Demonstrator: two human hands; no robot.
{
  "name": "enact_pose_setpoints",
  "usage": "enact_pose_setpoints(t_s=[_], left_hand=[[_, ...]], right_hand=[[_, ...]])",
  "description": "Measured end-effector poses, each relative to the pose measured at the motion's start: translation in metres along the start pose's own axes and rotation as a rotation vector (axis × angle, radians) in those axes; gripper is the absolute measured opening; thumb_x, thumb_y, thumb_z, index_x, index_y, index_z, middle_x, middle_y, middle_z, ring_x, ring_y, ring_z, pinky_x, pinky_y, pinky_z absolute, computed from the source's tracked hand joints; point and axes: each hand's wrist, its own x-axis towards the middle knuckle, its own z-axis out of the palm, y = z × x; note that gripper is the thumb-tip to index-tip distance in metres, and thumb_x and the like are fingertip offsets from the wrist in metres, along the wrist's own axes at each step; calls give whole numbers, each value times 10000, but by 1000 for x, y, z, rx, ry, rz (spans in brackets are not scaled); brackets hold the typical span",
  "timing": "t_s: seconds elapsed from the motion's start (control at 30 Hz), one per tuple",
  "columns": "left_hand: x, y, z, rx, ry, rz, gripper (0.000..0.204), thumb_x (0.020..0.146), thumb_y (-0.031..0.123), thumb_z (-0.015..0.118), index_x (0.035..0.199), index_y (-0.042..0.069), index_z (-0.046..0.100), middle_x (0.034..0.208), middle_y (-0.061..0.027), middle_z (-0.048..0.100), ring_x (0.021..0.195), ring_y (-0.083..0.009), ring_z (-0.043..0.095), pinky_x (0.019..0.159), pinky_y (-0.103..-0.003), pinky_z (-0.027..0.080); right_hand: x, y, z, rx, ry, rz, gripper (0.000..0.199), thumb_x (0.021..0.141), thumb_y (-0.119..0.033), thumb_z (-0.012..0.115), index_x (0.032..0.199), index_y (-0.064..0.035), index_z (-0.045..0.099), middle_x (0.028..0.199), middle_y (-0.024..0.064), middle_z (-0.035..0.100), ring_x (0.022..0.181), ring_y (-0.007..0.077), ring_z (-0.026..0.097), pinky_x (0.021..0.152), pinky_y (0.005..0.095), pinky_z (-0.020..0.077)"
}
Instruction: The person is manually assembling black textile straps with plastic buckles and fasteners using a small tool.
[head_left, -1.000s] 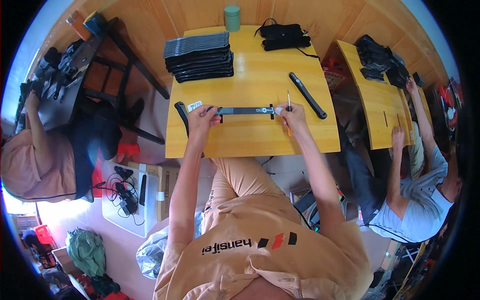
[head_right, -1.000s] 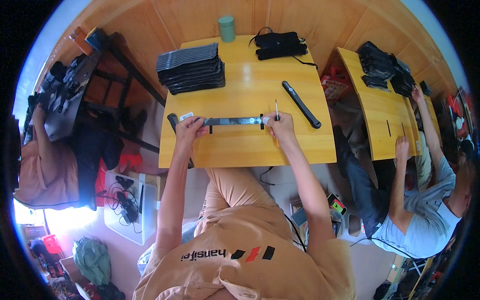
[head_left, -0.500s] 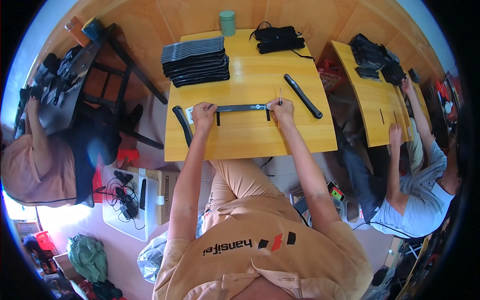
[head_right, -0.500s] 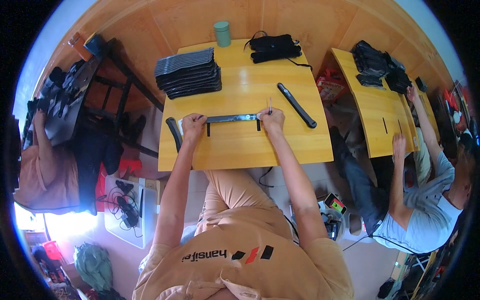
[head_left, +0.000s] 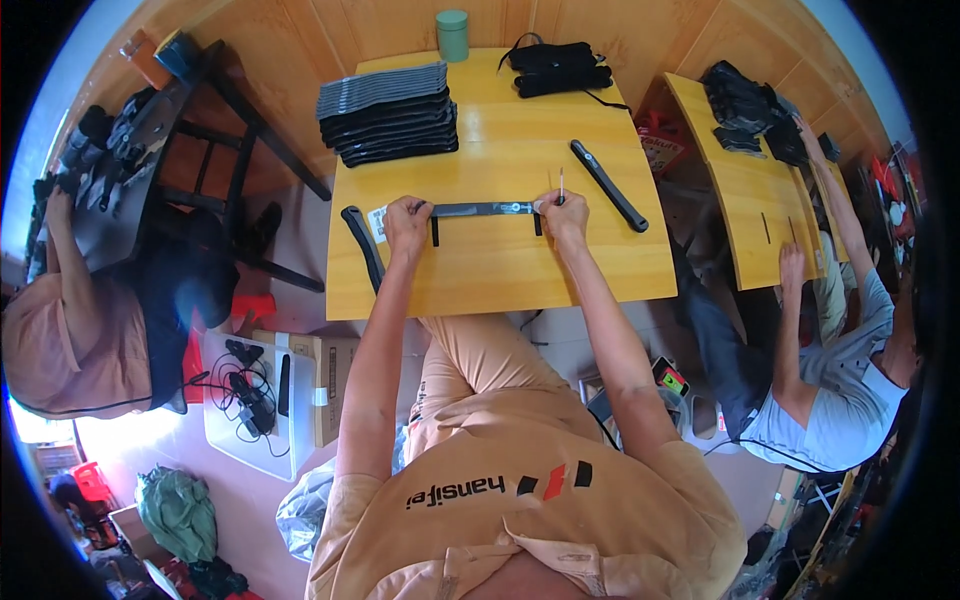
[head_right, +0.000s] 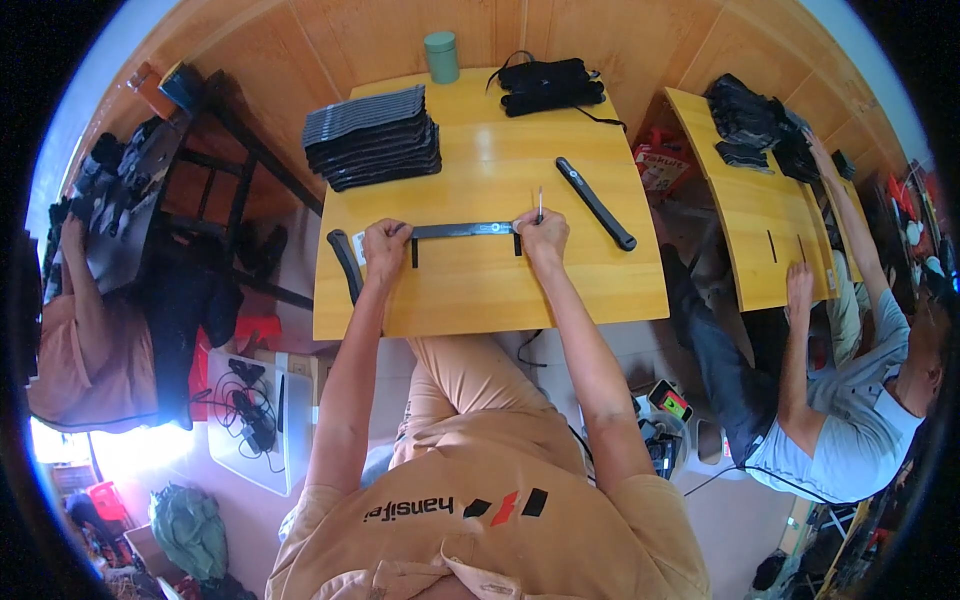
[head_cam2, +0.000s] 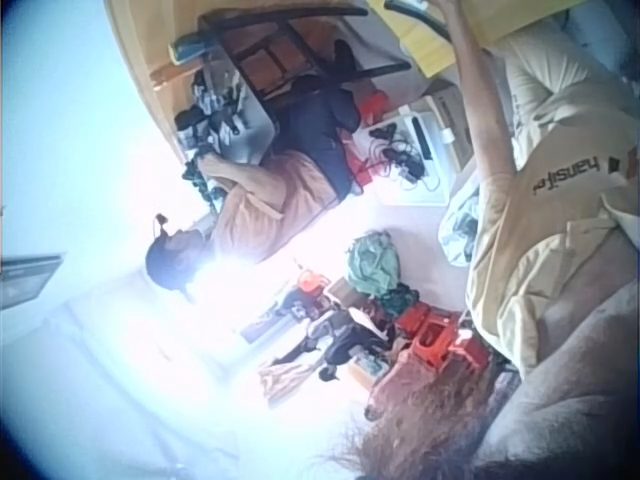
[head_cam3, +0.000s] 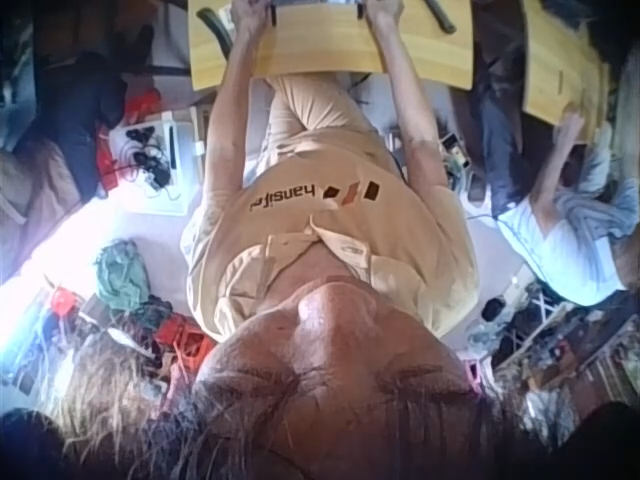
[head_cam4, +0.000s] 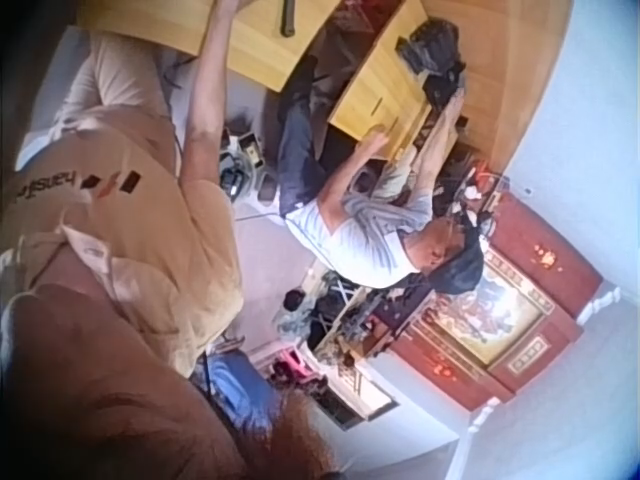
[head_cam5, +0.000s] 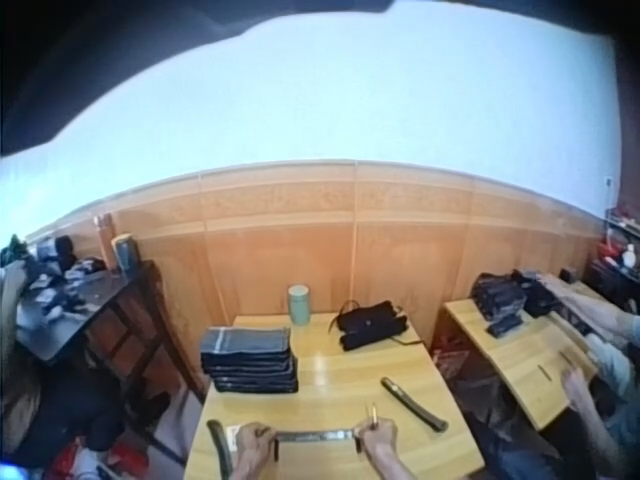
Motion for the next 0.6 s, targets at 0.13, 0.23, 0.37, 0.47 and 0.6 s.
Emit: enact_pose_setpoints(t_s=[0.13,0.23,0.37,0.47,0.6], left_hand=[[-1,2,-1,61,17,40,171,698,151,666,759,-8,647,690,-136,629,672,-254,610,636,-337,455],[-2,2,0,81,43,64,166,698,157,669,758,5,646,695,-132,628,676,-267,609,636,-343,456],[-4,-1,0,106,62,95,162,699,158,668,768,14,641,691,-130,621,679,-274,605,636,-344,455],[-5,2,1,118,67,110,155,696,146,668,774,16,632,687,-130,615,675,-277,598,631,-345,453],[-7,0,4,100,99,125,137,678,114,680,752,13,623,678,-124,602,660,-269,584,617,-346,445]], right_hand=[[1,1,1,-54,17,-14,71,618,-14,685,648,-2,622,576,69,581,532,150,546,522,288,444],[1,4,2,-85,19,-65,73,621,-21,687,646,-2,621,589,80,590,552,162,560,554,289,452],[-4,-2,2,-111,21,-99,73,626,-25,686,637,-3,618,601,81,599,568,165,571,573,287,456],[-7,-6,0,-155,19,-120,68,629,-24,683,633,-8,617,601,79,601,569,161,575,570,288,459],[-8,-6,-1,-179,25,-168,62,628,-20,677,637,-18,616,590,75,593,556,159,568,563,290,458]])
